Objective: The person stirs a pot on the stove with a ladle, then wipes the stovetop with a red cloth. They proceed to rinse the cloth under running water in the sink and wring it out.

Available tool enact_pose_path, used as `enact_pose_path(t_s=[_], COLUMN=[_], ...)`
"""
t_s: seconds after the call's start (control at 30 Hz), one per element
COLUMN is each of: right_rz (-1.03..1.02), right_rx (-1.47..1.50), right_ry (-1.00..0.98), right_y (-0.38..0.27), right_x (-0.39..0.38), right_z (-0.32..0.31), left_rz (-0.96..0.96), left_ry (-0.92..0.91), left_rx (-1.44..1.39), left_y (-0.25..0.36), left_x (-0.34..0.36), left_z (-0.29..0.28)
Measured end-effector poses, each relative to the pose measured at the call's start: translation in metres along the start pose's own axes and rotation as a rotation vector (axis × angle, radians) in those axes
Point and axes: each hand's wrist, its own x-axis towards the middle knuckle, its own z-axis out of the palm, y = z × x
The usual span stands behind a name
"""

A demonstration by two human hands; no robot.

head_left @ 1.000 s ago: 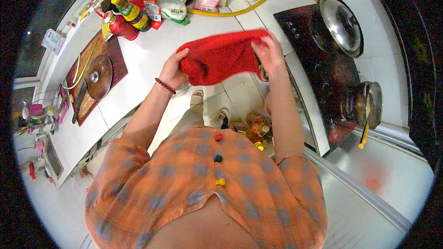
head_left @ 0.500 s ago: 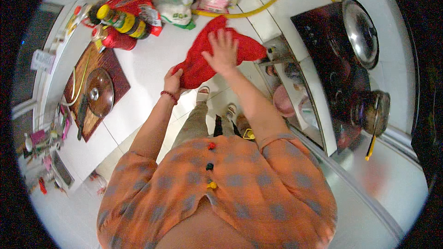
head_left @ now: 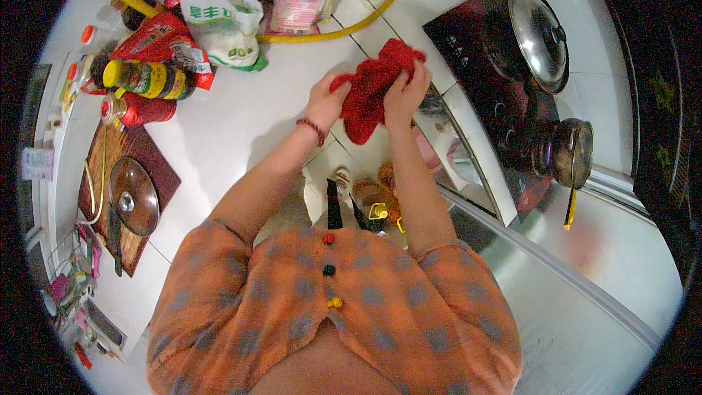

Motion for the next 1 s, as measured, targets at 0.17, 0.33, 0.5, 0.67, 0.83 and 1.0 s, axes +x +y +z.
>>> enact_pose_path(t_s=[0.17,0.33,0.5,0.67,0.83,1.0], right_rz=[-0.123,0.159,0.132,0.12,0.044,0.112], right_rx=[-0.42,-0.449,-0.517,-0.602,-0.705,-0.762], right_ry=[-0.203,-0.436,-0.465,-0.426,-0.211,-0.075], right_y=[0.026,0.055,0.077,0.104,0.161,0.195], right_x=[0.049,0.073,0.091,0.065,-0.006,-0.054], right_z=[0.043,0.064,0.055,0.017,-0.044,-0.119], left_rz=[0.082,0.062,0.133,0.134,0.221,0.105], left_ry=[-0.001,-0.03,-0.082,-0.162,-0.283,-0.483], left_rx=[0.017,0.198,0.267,0.48,0.694,0.521], left_y=[-0.026,-0.056,-0.046,-0.044,-0.074,-0.096], left_x=[0.083,0.115,0.117,0.097,0.054,0.021], left_z=[0.019,0.021,0.043,0.065,0.102,0.148])
